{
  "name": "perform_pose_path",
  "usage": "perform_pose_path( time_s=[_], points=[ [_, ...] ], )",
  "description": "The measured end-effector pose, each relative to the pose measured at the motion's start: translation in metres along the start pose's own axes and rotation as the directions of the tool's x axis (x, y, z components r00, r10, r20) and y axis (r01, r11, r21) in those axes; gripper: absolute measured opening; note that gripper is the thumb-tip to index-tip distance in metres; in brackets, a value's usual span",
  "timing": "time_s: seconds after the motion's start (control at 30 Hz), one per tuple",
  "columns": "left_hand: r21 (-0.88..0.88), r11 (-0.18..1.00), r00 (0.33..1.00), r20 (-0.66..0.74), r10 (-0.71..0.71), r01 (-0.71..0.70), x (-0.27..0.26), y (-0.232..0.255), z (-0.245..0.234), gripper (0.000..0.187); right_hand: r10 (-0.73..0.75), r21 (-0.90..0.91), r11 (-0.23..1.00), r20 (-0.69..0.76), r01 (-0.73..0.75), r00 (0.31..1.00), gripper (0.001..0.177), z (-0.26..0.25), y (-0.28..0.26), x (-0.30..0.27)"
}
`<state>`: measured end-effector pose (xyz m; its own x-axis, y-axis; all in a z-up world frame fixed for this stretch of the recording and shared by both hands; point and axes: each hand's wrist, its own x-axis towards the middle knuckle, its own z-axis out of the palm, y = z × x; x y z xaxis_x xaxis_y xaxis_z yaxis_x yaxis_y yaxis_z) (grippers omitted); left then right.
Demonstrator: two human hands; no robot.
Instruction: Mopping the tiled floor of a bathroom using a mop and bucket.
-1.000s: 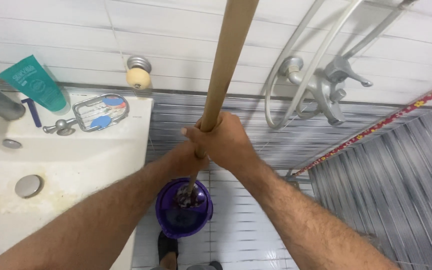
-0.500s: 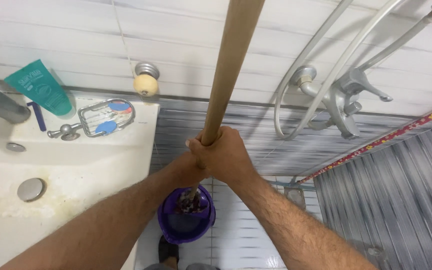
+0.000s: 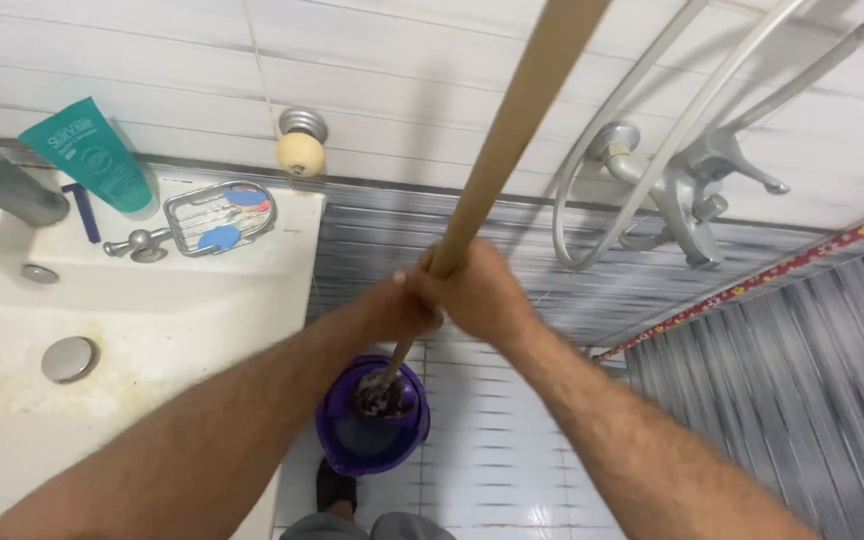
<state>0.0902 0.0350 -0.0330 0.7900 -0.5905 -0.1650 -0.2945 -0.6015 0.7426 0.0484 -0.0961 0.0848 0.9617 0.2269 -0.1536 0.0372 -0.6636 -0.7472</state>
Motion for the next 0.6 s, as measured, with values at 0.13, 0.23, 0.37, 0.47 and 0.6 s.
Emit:
perform_pose_path(
  time_s=[0.13, 0.23, 0.37, 0.47, 0.6],
  points=[
    [-0.098, 0.943, 0.939, -0.173, 0.297, -0.317, 0.013, 0.005, -0.025, 0.044, -0.02, -0.025, 1.0, -0.104, 0.018, 0.994, 0.033, -0.029, -0.044, -0.003],
    [-0.109, 0.994, 0.989, -0.141, -0.045, 0.03, -0.013, 0.066, -0.065, 0.033, -0.014, -0.008, 1.0, -0.189, 0.012, 0.982, 0.039, -0.052, -0.067, -0.008],
    [-0.102, 0.984, 0.972, -0.172, -0.16, 0.144, -0.065, 0.113, -0.078, 0.035, -0.058, -0.053, 0.998, -0.31, 0.044, 0.949, 0.045, -0.066, -0.088, -0.013],
    [-0.163, 0.987, 0.958, -0.282, -0.055, 0.008, -0.075, 0.103, -0.067, 0.026, -0.139, -0.089, 0.99, -0.418, 0.112, 0.898, 0.049, -0.07, -0.099, -0.022],
    [-0.076, 0.997, 0.965, -0.261, -0.008, -0.013, -0.074, 0.088, -0.064, 0.021, -0.182, 0.036, 0.977, -0.354, 0.208, 0.917, 0.038, -0.07, -0.1, -0.027]
  ],
)
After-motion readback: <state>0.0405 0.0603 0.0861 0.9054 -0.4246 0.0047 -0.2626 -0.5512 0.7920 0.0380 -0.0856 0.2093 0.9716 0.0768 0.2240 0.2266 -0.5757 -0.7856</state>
